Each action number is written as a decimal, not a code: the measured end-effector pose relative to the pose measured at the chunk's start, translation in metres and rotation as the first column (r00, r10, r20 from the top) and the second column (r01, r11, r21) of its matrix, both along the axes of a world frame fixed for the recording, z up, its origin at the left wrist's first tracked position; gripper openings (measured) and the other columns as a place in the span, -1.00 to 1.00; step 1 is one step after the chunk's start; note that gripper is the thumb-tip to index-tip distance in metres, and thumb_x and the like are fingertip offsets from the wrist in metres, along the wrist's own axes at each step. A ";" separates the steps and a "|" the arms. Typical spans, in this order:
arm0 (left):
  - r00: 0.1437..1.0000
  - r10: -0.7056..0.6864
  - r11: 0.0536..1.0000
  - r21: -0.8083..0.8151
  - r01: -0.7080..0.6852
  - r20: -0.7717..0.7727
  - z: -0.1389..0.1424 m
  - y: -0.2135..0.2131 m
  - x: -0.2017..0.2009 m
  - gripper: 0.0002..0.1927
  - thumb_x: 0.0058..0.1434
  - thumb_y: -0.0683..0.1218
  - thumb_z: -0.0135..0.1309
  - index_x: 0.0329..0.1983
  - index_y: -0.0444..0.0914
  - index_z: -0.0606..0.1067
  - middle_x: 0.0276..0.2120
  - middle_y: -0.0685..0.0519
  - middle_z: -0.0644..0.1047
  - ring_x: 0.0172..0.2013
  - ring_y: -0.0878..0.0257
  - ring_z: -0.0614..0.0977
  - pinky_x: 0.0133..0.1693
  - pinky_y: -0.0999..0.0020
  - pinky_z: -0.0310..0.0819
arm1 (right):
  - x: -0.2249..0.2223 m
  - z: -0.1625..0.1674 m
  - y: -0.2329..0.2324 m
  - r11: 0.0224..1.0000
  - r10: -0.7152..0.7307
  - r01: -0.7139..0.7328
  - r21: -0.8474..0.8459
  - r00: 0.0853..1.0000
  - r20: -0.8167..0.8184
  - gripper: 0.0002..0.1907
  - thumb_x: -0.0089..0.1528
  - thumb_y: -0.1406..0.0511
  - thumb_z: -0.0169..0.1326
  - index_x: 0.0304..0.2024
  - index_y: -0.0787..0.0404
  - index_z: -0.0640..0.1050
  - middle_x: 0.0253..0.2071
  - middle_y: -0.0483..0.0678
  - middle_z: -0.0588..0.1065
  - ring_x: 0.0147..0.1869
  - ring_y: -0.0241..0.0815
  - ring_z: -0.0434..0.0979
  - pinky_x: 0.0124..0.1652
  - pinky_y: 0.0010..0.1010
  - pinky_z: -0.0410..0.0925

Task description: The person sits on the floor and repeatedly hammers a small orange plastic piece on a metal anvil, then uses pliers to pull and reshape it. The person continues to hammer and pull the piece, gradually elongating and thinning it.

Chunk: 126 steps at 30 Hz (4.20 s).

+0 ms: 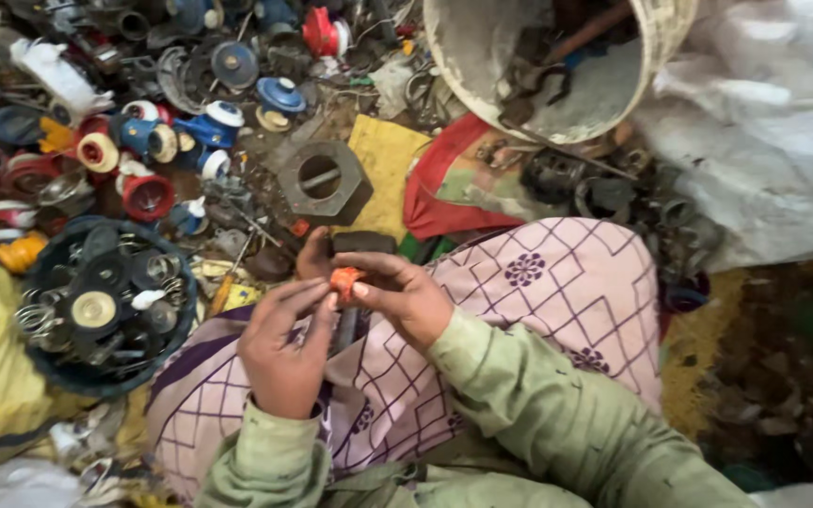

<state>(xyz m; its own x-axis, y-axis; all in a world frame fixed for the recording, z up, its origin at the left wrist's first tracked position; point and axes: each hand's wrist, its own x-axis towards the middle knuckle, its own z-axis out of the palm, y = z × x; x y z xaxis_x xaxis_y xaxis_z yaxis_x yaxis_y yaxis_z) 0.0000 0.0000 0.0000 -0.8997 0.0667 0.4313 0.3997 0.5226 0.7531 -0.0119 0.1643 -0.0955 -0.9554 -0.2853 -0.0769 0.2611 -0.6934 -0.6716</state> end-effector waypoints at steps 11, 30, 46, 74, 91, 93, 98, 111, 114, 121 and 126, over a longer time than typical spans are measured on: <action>0.992 0.000 0.991 0.133 -0.017 0.125 -0.016 0.007 -0.004 -0.79 0.20 -0.30 0.23 -0.09 -0.35 0.62 -0.04 -0.07 0.64 -0.07 0.20 0.72 -0.05 0.38 0.63 | -0.001 0.003 0.003 0.990 -0.026 0.045 0.136 0.990 -0.137 -0.51 0.34 0.51 0.05 0.34 0.29 0.42 0.18 -0.04 0.40 0.32 -0.17 0.46 0.25 -0.29 0.42; 0.993 0.112 0.970 -0.211 -0.120 -0.049 -0.048 -0.001 -0.019 -0.83 0.15 -0.27 0.23 -0.18 -0.33 0.59 -0.19 -0.08 0.64 -0.17 0.00 0.69 -0.12 0.22 0.58 | -0.001 -0.021 -0.004 0.972 -0.046 0.074 0.222 0.990 -0.132 -0.52 0.25 0.49 0.21 0.24 0.32 0.48 0.13 -0.05 0.55 0.17 -0.28 0.54 0.19 -0.39 0.42; 0.997 -0.053 0.967 -0.247 0.064 0.051 -0.055 0.001 -0.039 -0.75 0.16 -0.27 0.09 -0.08 -0.40 0.47 -0.12 -0.23 0.55 -0.14 -0.17 0.61 -0.14 0.09 0.51 | -0.009 -0.014 0.002 0.784 -0.030 0.191 0.590 0.962 -0.271 -0.50 0.22 0.38 0.26 0.23 0.24 0.53 -0.02 -0.12 0.50 0.13 -0.29 0.48 0.17 -0.47 0.31; 0.976 -0.209 0.871 -0.441 0.217 0.067 -0.054 -0.018 -0.053 -0.76 0.24 -0.08 0.14 -0.49 -0.29 0.47 -0.53 -0.15 0.53 -0.49 -0.15 0.58 -0.44 -0.01 0.41 | -0.014 -0.020 0.000 0.929 -0.036 0.077 0.362 0.992 -0.120 -0.53 0.27 0.45 0.16 0.25 0.36 0.49 0.02 -0.11 0.47 0.18 -0.24 0.50 0.17 -0.39 0.40; 0.998 -0.050 0.922 -0.383 0.057 0.027 -0.070 -0.008 -0.034 -0.72 0.21 -0.08 0.14 -0.59 -0.27 0.45 -0.59 -0.14 0.51 -0.55 -0.12 0.56 -0.49 0.00 0.39 | -0.005 -0.027 -0.008 0.925 -0.091 0.112 0.364 0.993 -0.075 -0.60 0.28 0.43 0.16 0.19 0.32 0.55 -0.07 -0.12 0.42 0.05 -0.28 0.53 0.05 -0.45 0.48; 0.999 -0.034 0.912 -0.409 0.038 0.017 -0.072 -0.008 -0.032 -0.73 0.20 -0.08 0.14 -0.59 -0.26 0.46 -0.59 -0.14 0.51 -0.54 -0.13 0.56 -0.49 -0.01 0.40 | -0.004 -0.028 -0.008 0.910 -0.089 0.114 0.398 0.993 -0.082 -0.61 0.28 0.43 0.16 0.18 0.30 0.56 -0.09 -0.13 0.42 0.03 -0.29 0.52 0.02 -0.47 0.48; 1.000 -0.007 0.887 -0.462 0.017 0.022 -0.077 -0.004 -0.029 -0.75 0.19 -0.09 0.14 -0.58 -0.25 0.46 -0.59 -0.12 0.52 -0.54 -0.11 0.57 -0.48 0.00 0.42 | 0.000 -0.029 -0.009 0.739 -0.115 0.265 0.620 0.955 -0.272 -0.59 0.25 0.43 0.22 0.18 0.28 0.60 -0.19 -0.12 0.43 -0.07 -0.27 0.47 -0.06 -0.49 0.43; 0.905 0.045 0.959 0.235 -0.158 0.423 -0.038 -0.030 -0.020 -0.85 0.31 -0.10 0.21 -0.27 -0.31 0.60 -0.51 0.07 0.56 -0.50 0.32 0.51 -0.43 0.46 0.37 | -0.010 -0.030 -0.006 0.990 0.072 -0.050 -0.133 0.983 0.168 -0.53 0.32 0.41 0.08 0.28 0.37 0.43 0.18 0.05 0.51 0.22 -0.05 0.54 0.22 -0.13 0.39; 0.876 -0.003 0.877 0.423 -0.230 0.483 -0.037 -0.025 -0.017 -0.86 0.33 -0.11 0.16 -0.21 -0.30 0.61 -0.37 0.12 0.64 -0.39 0.37 0.59 -0.32 0.49 0.47 | -0.010 -0.028 -0.003 0.974 0.108 -0.072 -0.215 0.981 0.163 -0.54 0.33 0.39 0.08 0.29 0.35 0.43 0.18 0.04 0.51 0.23 -0.05 0.53 0.25 -0.07 0.36; 0.980 0.055 0.965 0.241 -0.101 0.193 -0.034 -0.010 -0.001 -0.76 0.28 -0.18 0.22 -0.03 -0.37 0.56 -0.09 0.01 0.61 -0.16 0.33 0.64 -0.10 0.44 0.55 | -0.009 -0.023 -0.001 0.961 0.121 -0.098 -0.260 0.990 0.073 -0.55 0.35 0.39 0.06 0.29 0.33 0.42 0.21 0.02 0.49 0.29 -0.10 0.50 0.29 -0.10 0.36; 0.911 -0.209 0.771 0.633 -0.069 0.354 -0.039 0.000 -0.007 -0.66 0.30 -0.22 0.15 0.13 -0.39 0.49 0.08 -0.03 0.60 0.06 0.25 0.64 0.13 0.37 0.52 | -0.008 -0.022 -0.001 0.960 0.132 -0.106 -0.260 0.988 0.083 -0.56 0.35 0.39 0.04 0.30 0.34 0.43 0.23 0.02 0.49 0.28 -0.11 0.49 0.26 -0.12 0.36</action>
